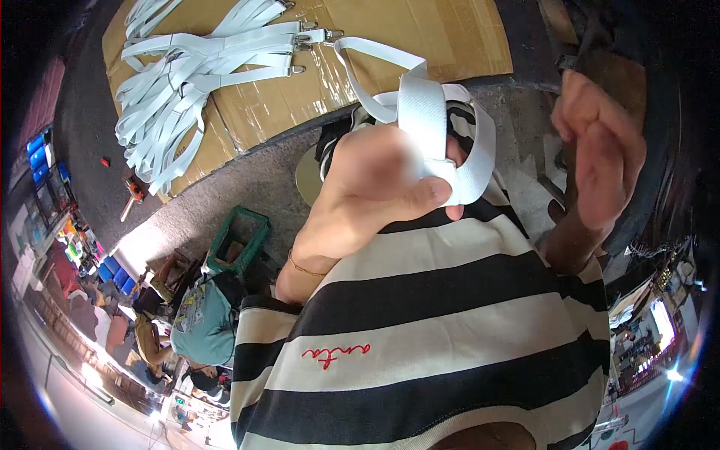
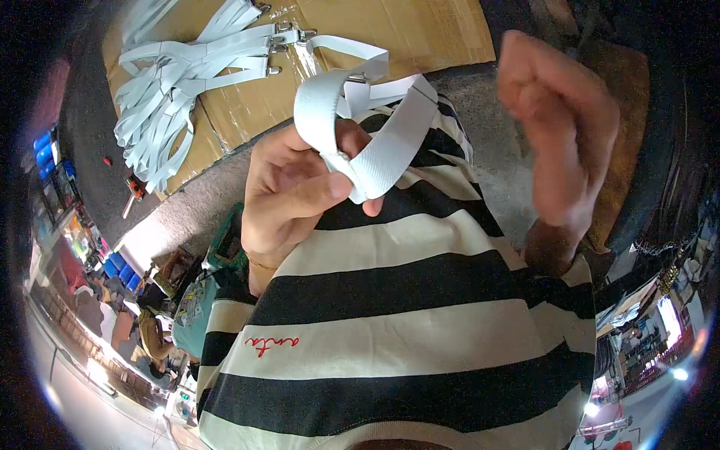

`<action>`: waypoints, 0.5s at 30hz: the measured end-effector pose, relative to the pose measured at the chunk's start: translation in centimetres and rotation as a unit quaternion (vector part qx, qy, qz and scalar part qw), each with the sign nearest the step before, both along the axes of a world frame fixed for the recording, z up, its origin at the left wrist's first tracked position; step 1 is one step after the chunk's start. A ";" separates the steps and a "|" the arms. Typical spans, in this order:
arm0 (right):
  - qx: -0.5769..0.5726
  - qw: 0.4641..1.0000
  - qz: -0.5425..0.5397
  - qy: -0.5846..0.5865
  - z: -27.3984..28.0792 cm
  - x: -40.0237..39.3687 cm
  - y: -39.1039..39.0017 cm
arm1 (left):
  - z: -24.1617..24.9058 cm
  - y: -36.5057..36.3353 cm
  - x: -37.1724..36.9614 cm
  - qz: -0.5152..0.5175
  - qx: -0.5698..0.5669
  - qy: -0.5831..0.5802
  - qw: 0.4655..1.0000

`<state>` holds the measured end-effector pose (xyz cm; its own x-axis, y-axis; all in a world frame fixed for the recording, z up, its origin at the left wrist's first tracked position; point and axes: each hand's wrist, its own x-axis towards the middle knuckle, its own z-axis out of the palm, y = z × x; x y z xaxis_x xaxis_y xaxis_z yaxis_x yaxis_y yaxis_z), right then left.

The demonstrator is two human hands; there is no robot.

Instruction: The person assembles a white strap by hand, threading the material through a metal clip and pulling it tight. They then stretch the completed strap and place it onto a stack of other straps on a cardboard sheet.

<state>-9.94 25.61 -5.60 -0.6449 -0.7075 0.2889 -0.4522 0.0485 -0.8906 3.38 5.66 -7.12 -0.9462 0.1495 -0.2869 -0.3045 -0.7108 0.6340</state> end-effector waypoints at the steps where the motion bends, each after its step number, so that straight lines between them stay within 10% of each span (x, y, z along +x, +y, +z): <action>1: 0.033 0.994 -0.095 -0.046 -0.1 0.4 0.3 | -0.1 -0.2 0.0 -0.004 0.027 -0.006 1.000; 4: 0.067 0.964 -0.234 -0.110 -0.5 1.1 0.7 | -0.3 -0.5 0.1 -0.002 0.071 -0.003 0.998; 15: 0.100 0.990 -0.089 -0.040 2.0 3.3 -3.1 | 1.6 -0.4 -0.7 0.093 -0.005 0.038 0.995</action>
<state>-6.60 22.55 -3.60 -0.7797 -0.6184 0.0981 -0.3495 0.2999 -0.8877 2.67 5.23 -5.50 -0.9763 -0.0336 -0.2140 -0.1185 -0.7441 0.6575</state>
